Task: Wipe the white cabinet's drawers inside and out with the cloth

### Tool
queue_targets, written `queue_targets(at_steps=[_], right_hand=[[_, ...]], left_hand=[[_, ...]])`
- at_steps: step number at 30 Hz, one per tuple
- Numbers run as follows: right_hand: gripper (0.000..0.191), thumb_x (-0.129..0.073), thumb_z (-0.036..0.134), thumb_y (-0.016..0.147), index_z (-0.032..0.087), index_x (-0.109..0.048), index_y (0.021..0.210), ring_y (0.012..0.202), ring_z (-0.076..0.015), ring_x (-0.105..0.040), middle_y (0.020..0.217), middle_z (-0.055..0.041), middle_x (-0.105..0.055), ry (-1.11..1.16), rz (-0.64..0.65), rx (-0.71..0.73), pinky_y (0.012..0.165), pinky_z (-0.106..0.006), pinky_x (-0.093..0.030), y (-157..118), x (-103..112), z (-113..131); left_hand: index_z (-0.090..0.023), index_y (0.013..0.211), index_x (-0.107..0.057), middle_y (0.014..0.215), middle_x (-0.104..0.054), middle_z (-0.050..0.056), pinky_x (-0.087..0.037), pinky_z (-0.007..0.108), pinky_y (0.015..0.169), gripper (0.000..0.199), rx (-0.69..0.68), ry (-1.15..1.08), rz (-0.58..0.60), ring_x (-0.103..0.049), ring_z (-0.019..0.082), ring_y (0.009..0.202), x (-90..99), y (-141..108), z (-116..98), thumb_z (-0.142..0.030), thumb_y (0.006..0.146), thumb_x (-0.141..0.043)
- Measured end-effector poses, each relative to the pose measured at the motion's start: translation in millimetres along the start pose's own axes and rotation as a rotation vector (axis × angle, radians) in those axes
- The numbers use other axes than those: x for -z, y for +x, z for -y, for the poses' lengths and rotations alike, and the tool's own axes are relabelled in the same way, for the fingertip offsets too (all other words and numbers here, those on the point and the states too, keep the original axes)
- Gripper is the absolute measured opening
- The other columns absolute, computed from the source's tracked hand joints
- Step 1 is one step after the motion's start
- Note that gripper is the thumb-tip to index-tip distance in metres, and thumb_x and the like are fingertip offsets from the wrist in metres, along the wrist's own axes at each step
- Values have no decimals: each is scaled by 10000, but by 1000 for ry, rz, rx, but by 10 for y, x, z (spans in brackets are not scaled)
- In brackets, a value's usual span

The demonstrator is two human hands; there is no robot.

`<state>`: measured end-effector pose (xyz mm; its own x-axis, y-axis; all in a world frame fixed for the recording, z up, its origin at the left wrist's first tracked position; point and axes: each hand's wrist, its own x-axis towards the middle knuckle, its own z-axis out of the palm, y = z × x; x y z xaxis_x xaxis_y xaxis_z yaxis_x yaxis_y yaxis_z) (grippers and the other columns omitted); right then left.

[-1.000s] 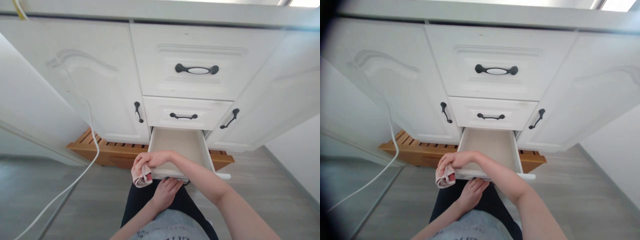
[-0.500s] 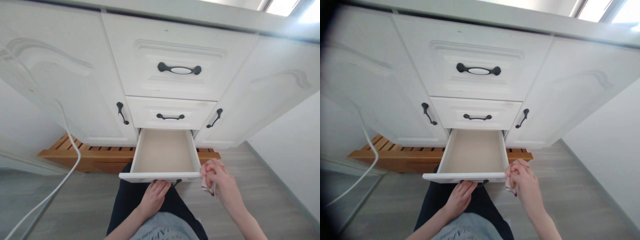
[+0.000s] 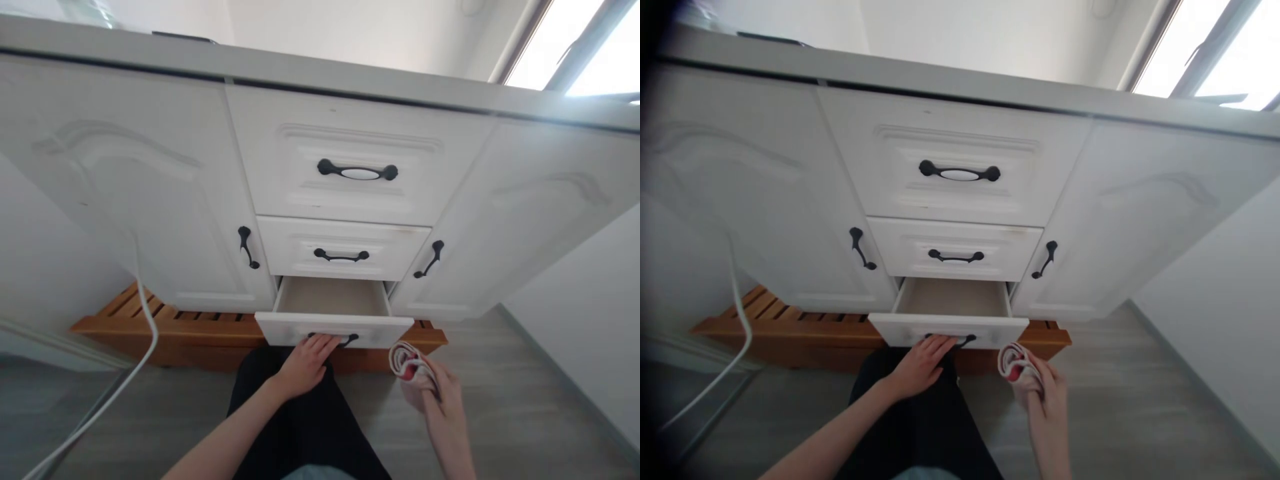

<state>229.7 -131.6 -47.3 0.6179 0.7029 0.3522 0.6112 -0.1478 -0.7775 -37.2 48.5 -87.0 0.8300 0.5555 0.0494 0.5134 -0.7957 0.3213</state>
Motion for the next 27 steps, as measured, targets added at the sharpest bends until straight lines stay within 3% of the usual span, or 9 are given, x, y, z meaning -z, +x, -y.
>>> queue_targets(at_steps=[5, 11, 14, 17, 20, 22, 25, 27], right_hand=[[414, -505, 274, 851, 275, -694, 1220, 1121, -246, -576, 1198, -80, -570, 118, 96, 45, 988, -436, -489, -15, -261, 149], [394, -572, 295, 826, 257, -723, 1188, 1102, -260, -605, 1186, -93, -607, 160, 96, -29, 990, -440, -507, -12, -284, 138], [387, -599, 292, 830, 256, -717, 1198, 1086, -251, -615, 1195, -92, -618, 161, 57, 11, 976, -430, -515, 180, -285, 220], [389, -579, 300, 902, 284, -678, 1279, 1116, -232, -595, 1240, -93, -581, 92, -3, 173, 991, -421, -506, 539, -374, 312], [398, -508, 243, 965, 288, -637, 1339, 1129, -219, -575, 1245, -99, -574, -49, -33, 447, 992, -427, -503, 1030, -530, 253], [392, -460, 189, 982, 276, -664, 1304, 1151, -228, -563, 1244, -108, -577, -132, -75, 625, 989, -448, -498, 1357, -642, 115], [358, -461, 150, 977, 272, -752, 1146, 1144, -255, -563, 1140, -101, -604, -212, -147, 807, 974, -483, -479, 1694, -815, -143], [338, -481, 137, 968, 263, -767, 1097, 1093, -261, -573, 1060, -100, -608, -323, -186, 890, 948, -485, -469, 1774, -943, -284]], left_hand=[[-266, 1569, -242, 1571, -416, 65, -345, 413, 1171, 827, 12, -67, 9, -360, 256, 1437, 156, 461, 314, -188, 811, -564], [-237, 1542, -298, 1551, -429, 93, -369, 463, 1161, 856, -6, -131, -39, -371, 290, 1423, 154, 844, 622, -169, 734, -570], [-256, 1529, -322, 1530, -453, 88, -381, 480, 1159, 877, -21, -175, -66, -396, 299, 1406, 140, 910, 666, -173, 701, -600], [-231, 1512, -348, 1513, -459, 103, -371, 454, 1186, 838, -25, -219, -114, -401, 279, 1410, 174, 903, 599, -182, 720, -618], [-216, 1484, -383, 1559, -386, 106, -313, 421, 1235, 705, 2, -243, -203, -339, 242, 1458, 200, 737, 470, -165, 803, -559], [-233, 1473, -398, 1579, -353, 96, -297, 430, 1248, 638, 38, -235, -264, -314, 228, 1474, 129, 466, 419, -130, 850, -489], [-280, 1462, -430, 1572, -374, 77, -361, 442, 1219, 644, 131, -180, -324, -359, 234, 1455, -208, -172, 488, -87, 849, -464], [-285, 1398, -509, 1552, -404, 77, -401, 462, 1193, 637, 326, -121, -391, -399, 246, 1434, -543, -640, 608, -39, 814, -445]])
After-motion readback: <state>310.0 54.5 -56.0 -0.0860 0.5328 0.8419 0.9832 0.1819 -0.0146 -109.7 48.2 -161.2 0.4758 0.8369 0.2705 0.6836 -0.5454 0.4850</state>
